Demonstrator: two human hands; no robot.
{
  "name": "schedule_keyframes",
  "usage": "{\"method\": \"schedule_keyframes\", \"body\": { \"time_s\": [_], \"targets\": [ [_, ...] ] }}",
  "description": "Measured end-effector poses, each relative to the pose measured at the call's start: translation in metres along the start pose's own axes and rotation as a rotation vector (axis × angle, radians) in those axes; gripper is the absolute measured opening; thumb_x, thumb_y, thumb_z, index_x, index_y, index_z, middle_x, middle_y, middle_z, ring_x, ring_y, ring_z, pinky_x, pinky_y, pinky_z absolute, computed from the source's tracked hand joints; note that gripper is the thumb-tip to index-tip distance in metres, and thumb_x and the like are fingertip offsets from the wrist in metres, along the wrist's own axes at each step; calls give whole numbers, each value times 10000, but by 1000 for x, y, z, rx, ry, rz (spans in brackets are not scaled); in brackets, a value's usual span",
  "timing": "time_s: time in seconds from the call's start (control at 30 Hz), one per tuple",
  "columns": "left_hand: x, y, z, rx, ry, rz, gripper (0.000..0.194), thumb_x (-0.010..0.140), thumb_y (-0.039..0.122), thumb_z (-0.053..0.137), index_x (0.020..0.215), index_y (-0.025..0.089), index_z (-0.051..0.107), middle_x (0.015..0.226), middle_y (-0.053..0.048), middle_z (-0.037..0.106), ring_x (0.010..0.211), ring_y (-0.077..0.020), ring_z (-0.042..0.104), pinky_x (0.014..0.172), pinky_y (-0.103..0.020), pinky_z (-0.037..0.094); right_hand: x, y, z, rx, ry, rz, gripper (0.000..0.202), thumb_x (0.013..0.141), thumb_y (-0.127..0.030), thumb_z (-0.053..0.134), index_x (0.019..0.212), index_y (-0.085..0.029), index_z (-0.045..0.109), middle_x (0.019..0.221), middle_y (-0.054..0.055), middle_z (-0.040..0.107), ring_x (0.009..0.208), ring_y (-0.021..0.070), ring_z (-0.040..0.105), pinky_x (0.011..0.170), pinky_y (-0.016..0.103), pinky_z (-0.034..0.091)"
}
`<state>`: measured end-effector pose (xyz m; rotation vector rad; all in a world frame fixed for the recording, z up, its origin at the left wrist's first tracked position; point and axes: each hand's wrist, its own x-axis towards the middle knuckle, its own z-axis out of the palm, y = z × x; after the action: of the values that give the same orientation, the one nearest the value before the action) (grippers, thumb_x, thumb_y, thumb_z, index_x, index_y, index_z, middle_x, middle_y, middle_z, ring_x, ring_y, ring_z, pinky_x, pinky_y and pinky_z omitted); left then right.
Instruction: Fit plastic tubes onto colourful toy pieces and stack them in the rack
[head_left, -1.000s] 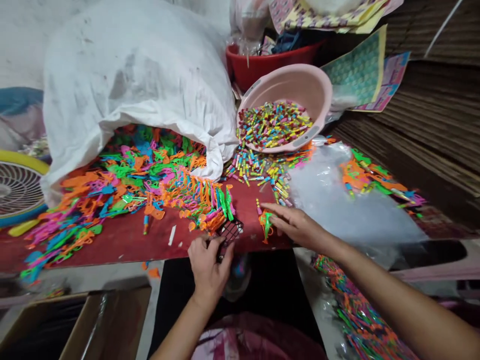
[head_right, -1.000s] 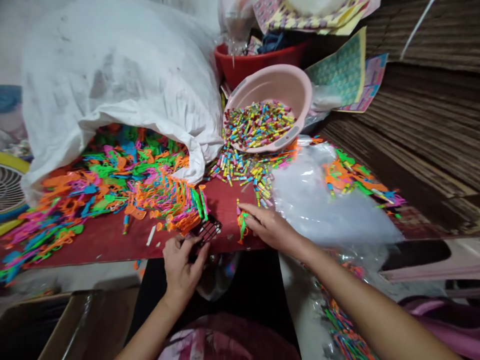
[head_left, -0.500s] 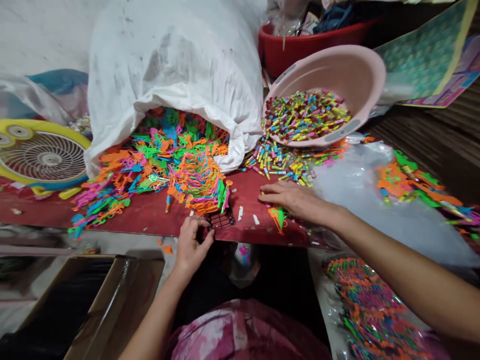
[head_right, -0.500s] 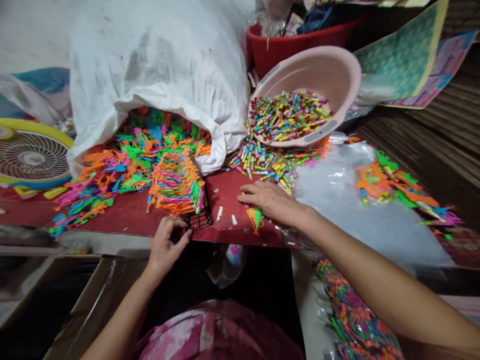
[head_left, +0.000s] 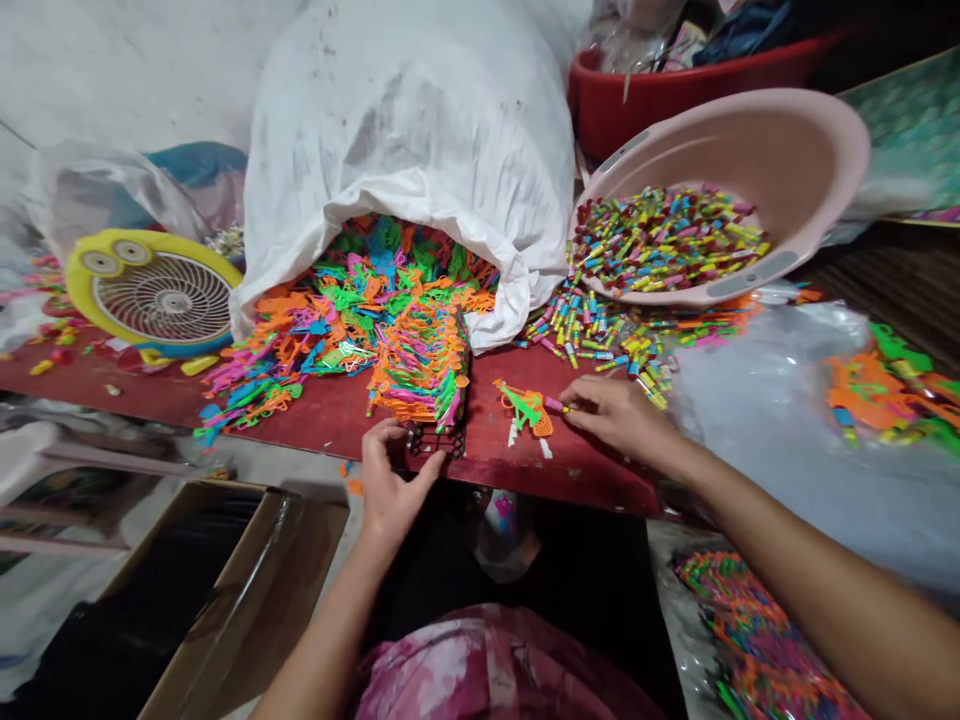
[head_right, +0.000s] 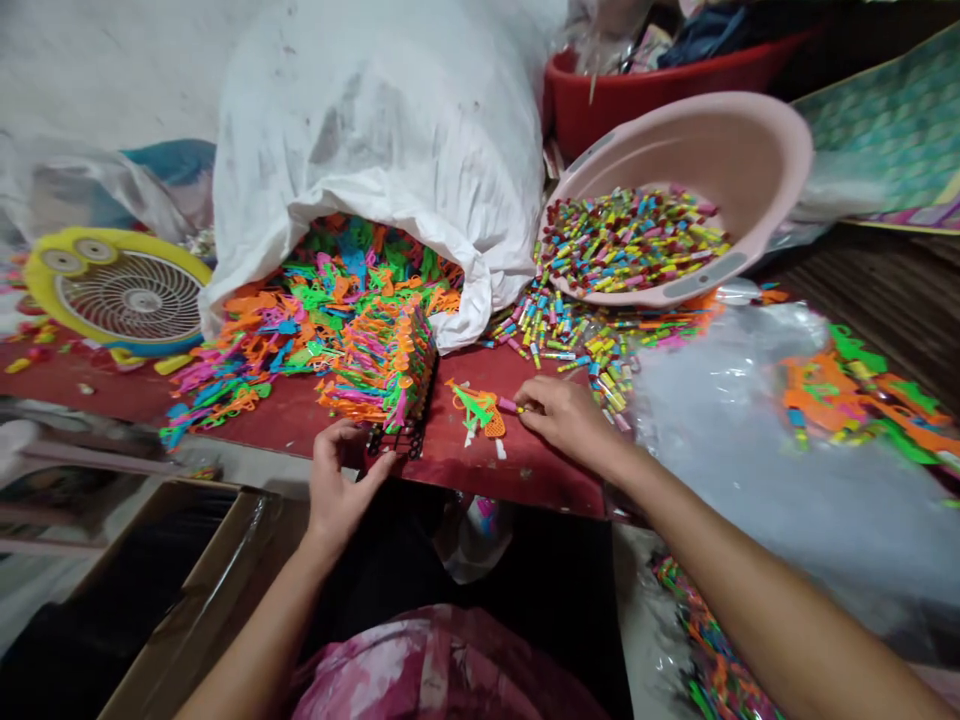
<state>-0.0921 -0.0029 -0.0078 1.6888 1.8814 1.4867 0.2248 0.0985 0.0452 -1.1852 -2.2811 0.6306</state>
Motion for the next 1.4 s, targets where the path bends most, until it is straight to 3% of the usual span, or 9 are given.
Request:
{"method": "schedule_keyframes", "body": {
  "time_s": [0.1, 0.2, 0.37, 0.5, 0.7, 0.83, 1.0, 1.13, 1.4],
  "targets": [
    [5, 13, 15, -86, 138, -61, 921, 650, 450, 846, 1371, 208, 326, 1368, -159, 457, 1207, -252, 562, 980, -376, 515, 2, -10, 16, 200, 121, 124, 63, 788, -257, 631, 798, -206, 666, 756, -3, 641, 691, 145, 571, 633, 251, 412],
    [17, 20, 24, -130, 128, -67, 1094, 638, 435, 857, 1473, 217, 184, 1453, -180, 414, 1323, -275, 494, 1055, -392, 478, 4, -19, 28, 225, 200, 170, 78, 721, -271, 680, 743, -201, 656, 742, -4, 602, 677, 135, 541, 605, 241, 399],
    [26, 15, 24, -32, 10, -127, 740, 679, 443, 812, 1276, 197, 451, 1198, -105, 639, 1075, -255, 656, 954, -393, 533, 3, -29, 43, 420, 161, 294, 136, 736, -321, 648, 768, -209, 578, 592, -58, 485, 520, 103, 428, 472, 217, 323],
    [26, 11, 22, -12, 21, -116, 663, 694, 418, 788, 1237, 190, 485, 1148, -92, 667, 1034, -248, 665, 943, -381, 526, -1, -36, 53, 328, 176, 207, 41, 764, -248, 585, 765, -209, 574, 633, -33, 543, 554, 114, 478, 505, 223, 377],
    [34, 2, 18, -39, -31, -48, 655, 726, 432, 762, 1263, 191, 476, 1212, -92, 644, 1116, -244, 636, 985, -368, 497, -10, -40, 50, 251, 80, -72, 264, 819, -163, 532, 1023, -204, 694, 1016, 65, 731, 938, 206, 675, 857, 325, 511],
    [37, 0, 14, -39, -77, -54, 743, 693, 460, 792, 1300, 186, 461, 1256, -93, 625, 1167, -259, 611, 1012, -392, 485, -7, -51, 46, 281, 18, -77, 283, 842, -187, 563, 1078, -205, 718, 1058, 63, 749, 943, 201, 704, 829, 301, 537],
    [36, 4, 10, -137, -139, -62, 814, 698, 469, 796, 1361, 184, 417, 1340, -104, 582, 1239, -258, 566, 1050, -392, 463, 8, -75, 73, 188, 176, 59, 155, 869, -264, 605, 817, -218, 744, 770, 21, 748, 715, 187, 697, 734, 303, 552],
    [37, 0, 8, -165, -160, -43, 708, 729, 464, 767, 1308, 173, 481, 1283, -96, 616, 1184, -251, 591, 1036, -387, 465, 13, -82, 97, 169, 285, -96, 156, 900, -230, 597, 990, -218, 724, 969, 50, 753, 913, 202, 702, 862, 323, 536],
    [37, -10, 11, -99, -187, -88, 628, 711, 347, 756, 1264, 179, 512, 1197, -83, 659, 1097, -259, 627, 965, -395, 495, 23, -77, 115, 81, 228, -263, 221, 926, -221, 588, 1133, -206, 662, 1052, 85, 729, 973, 212, 682, 857, 328, 519]
  ]
}}
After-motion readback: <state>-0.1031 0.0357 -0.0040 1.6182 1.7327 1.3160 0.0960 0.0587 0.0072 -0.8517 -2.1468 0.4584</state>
